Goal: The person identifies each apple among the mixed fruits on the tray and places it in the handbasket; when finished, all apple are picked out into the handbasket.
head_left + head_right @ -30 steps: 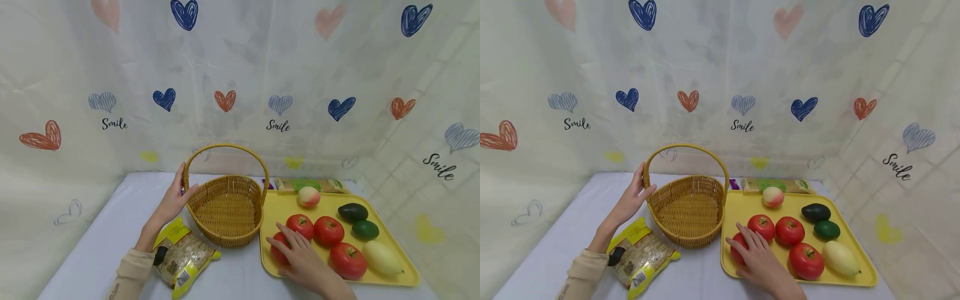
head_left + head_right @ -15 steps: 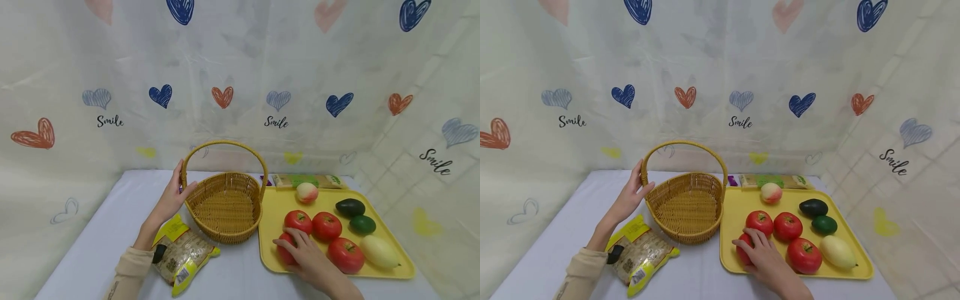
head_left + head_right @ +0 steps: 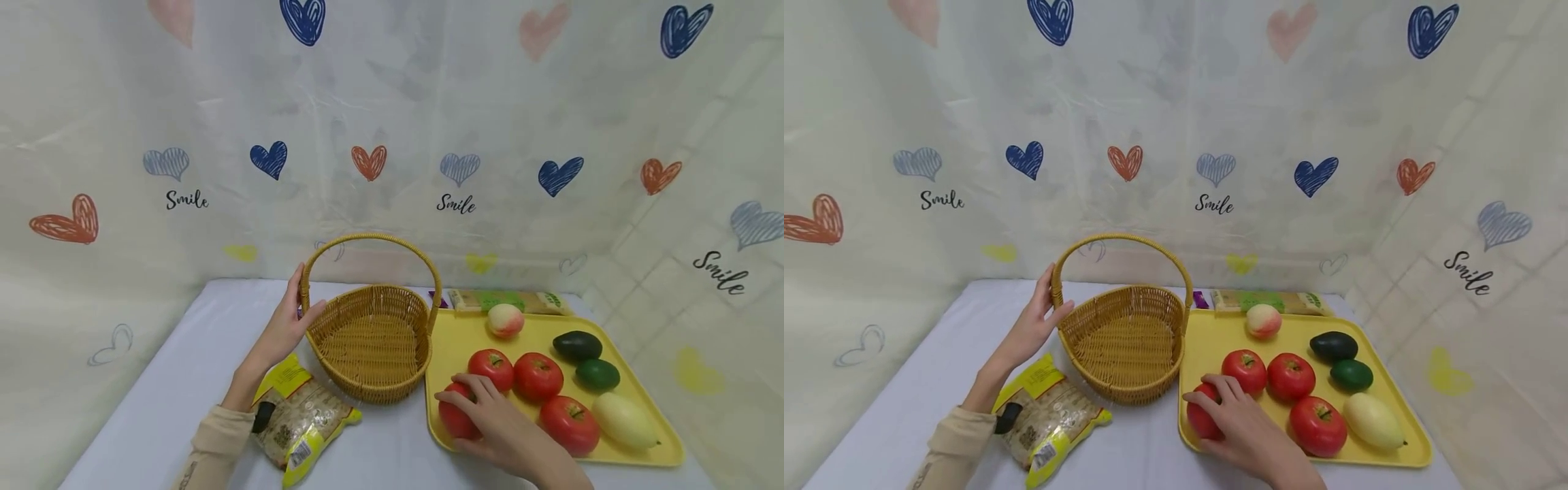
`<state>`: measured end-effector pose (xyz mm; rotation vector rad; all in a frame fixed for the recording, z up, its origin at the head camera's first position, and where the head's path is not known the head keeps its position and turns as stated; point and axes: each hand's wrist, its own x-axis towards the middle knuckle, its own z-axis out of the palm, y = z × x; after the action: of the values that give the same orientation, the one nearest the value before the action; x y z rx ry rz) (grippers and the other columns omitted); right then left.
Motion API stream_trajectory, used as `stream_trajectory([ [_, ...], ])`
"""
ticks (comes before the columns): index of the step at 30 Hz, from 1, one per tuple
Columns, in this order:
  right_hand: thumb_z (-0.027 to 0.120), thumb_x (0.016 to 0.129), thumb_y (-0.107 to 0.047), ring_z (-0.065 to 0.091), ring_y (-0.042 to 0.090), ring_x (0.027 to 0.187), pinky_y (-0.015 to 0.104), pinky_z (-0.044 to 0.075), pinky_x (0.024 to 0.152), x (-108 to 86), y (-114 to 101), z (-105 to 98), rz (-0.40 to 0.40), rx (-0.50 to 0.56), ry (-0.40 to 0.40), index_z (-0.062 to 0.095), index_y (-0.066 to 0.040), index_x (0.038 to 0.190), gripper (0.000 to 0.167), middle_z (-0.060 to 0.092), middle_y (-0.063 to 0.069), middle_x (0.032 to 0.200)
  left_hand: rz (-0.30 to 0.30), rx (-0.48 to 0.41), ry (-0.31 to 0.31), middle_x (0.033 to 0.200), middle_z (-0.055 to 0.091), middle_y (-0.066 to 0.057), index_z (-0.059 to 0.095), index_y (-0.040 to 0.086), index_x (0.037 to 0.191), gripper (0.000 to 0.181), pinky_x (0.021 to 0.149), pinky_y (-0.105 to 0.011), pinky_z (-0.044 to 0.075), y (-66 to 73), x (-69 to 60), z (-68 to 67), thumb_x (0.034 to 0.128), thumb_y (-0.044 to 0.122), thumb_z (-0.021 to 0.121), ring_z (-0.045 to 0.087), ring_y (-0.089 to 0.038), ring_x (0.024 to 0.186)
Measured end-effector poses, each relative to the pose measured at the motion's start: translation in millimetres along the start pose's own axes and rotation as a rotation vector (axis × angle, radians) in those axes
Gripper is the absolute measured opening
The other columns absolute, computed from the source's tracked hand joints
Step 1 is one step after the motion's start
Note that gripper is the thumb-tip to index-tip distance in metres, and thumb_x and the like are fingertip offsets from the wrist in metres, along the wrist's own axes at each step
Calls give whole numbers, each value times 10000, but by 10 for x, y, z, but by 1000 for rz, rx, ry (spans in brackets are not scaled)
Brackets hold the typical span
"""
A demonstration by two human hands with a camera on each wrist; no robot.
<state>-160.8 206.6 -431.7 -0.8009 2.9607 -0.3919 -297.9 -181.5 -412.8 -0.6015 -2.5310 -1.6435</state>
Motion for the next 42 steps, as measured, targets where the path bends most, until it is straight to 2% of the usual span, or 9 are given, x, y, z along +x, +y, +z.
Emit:
stream_trajectory([
  [4, 864, 821, -369, 499, 258, 1314, 418, 636, 829, 143, -145, -114, -105, -62, 118, 517, -454, 1423, 699, 508, 60, 1453, 10, 5, 15, 1740, -41, -140, -112, 344, 1642, 856, 1102, -602, 420, 42, -1, -19, 1070, 424, 521, 148, -440, 1584],
  [7, 857, 823, -372, 490, 231, 1317, 357, 636, 800, 261, -231, -182, -163, -114, 182, 522, -439, 1419, 686, 505, 40, 1456, 12, -9, 15, 1740, -54, -133, -108, 332, 1645, 858, 1131, -635, 402, 56, 1, -18, 1072, 409, 525, 133, -443, 1586],
  [13, 851, 830, -369, 514, 257, 1307, 390, 619, 851, 509, -348, -283, -239, -220, 182, 543, -352, 1403, 651, 484, 62, 1483, 11, -29, 4, 1740, -91, -103, -107, 312, 1649, 869, 1174, -689, 314, 58, 14, 7, 1068, 414, 532, 91, -451, 1590],
  [18, 855, 836, -337, 483, 280, 1323, 447, 597, 907, 827, -429, -369, -306, -245, 127, 545, -298, 1400, 645, 497, 91, 1464, 15, -14, 15, 1742, -87, -95, -103, 310, 1649, 879, 1192, -683, 289, 51, 12, 12, 1059, 462, 531, 59, -421, 1602],
  [23, 828, 867, -311, 500, 288, 1287, 455, 595, 895, 1215, -506, -410, -352, -242, 35, 571, -268, 1385, 580, 517, 113, 1445, 17, -4, 13, 1743, -70, -94, -98, 309, 1650, 876, 1191, -679, 296, 32, 16, 29, 1058, 472, 527, 82, -421, 1599],
  [29, 806, 895, -337, 512, 253, 1252, 400, 592, 913, 1760, -636, -310, -328, -341, -150, 547, -289, 1415, 582, 507, 77, 1435, 29, 18, 13, 1745, -39, -98, -88, 329, 1649, 864, 1196, -674, 295, 5, 45, 18, 1060, 463, 529, 119, -423, 1594],
  [32, 789, 910, -370, 516, 229, 1246, 356, 591, 921, 1988, -701, -258, -320, -406, -196, 538, -308, 1429, 579, 506, 54, 1420, 20, 28, 18, 1747, -39, -84, -89, 347, 1646, 866, 1209, -671, 279, 4, 37, 16, 1057, 453, 538, 100, -401, 1602],
  [37, 762, 930, -389, 517, 200, 1242, 327, 585, 927, 2233, -807, -201, -307, -441, -234, 522, -331, 1464, 589, 511, 32, 1414, 7, 28, 26, 1747, -20, -83, -70, 353, 1648, 864, 1193, -677, 304, 0, 2, 2, 1053, 450, 549, 113, -398, 1601],
  [42, 761, 935, -358, 509, 209, 1293, 337, 592, 903, 2360, -870, -150, -289, -408, -266, 522, -343, 1473, 589, 478, 27, 1459, 14, 38, 24, 1747, -1, -95, -67, 330, 1653, 857, 1197, -669, 306, 9, 7, -1, 1060, 431, 543, 131, -396, 1598],
])
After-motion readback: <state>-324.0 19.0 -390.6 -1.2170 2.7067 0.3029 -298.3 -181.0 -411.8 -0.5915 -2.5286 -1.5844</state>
